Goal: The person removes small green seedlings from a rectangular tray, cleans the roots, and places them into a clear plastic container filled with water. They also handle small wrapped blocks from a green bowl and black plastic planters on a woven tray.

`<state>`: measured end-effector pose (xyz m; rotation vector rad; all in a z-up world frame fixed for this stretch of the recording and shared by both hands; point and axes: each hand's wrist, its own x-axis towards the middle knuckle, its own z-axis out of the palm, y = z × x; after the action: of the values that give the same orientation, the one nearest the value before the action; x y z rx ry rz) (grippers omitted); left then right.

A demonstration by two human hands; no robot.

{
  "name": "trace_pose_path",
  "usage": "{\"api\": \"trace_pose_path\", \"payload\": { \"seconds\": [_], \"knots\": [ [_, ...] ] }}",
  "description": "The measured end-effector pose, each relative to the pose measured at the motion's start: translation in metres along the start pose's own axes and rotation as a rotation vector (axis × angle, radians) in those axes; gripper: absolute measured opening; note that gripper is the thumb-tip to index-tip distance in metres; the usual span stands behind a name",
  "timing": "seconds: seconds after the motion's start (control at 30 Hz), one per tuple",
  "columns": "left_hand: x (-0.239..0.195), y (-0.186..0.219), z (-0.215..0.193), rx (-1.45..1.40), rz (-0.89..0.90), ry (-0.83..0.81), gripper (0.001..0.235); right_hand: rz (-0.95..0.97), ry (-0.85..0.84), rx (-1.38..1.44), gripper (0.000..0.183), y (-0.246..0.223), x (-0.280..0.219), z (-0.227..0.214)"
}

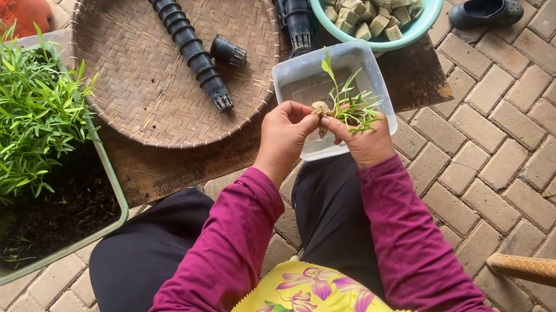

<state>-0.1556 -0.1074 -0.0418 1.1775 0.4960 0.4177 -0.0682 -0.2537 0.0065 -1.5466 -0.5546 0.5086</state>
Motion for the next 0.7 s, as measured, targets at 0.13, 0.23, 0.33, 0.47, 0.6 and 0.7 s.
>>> {"api": "trace_pose_path", "payload": {
  "seconds": [0.13, 0.23, 0.33, 0.47, 0.6, 0.7],
  "knots": [
    [-0.001, 0.002, -0.005, -0.147, -0.053, -0.037, 0.013, 0.012, -0.013, 0.015, 0.016, 0.006, 0.001, -0.003],
    [-0.002, 0.004, -0.009, -0.23, -0.144, -0.046, 0.011, 0.032, 0.001, 0.021, 0.016, 0.008, 0.001, -0.007],
    [-0.002, 0.006, -0.011, -0.206, -0.186, -0.014, 0.012, 0.092, 0.008, 0.037, 0.017, -0.007, -0.001, -0.014],
    [-0.006, 0.006, -0.013, -0.078, -0.169, 0.0, 0.013, 0.221, -0.113, 0.129, 0.016, -0.03, -0.003, -0.015],
    [-0.011, 0.017, -0.007, -0.08, -0.183, -0.071, 0.012, 0.227, -0.171, 0.071, 0.014, -0.012, 0.004, -0.016],
    [-0.007, 0.003, -0.009, -0.096, -0.164, -0.116, 0.013, 0.226, -0.155, 0.001, 0.013, -0.009, 0.006, -0.014]
  ]
}}
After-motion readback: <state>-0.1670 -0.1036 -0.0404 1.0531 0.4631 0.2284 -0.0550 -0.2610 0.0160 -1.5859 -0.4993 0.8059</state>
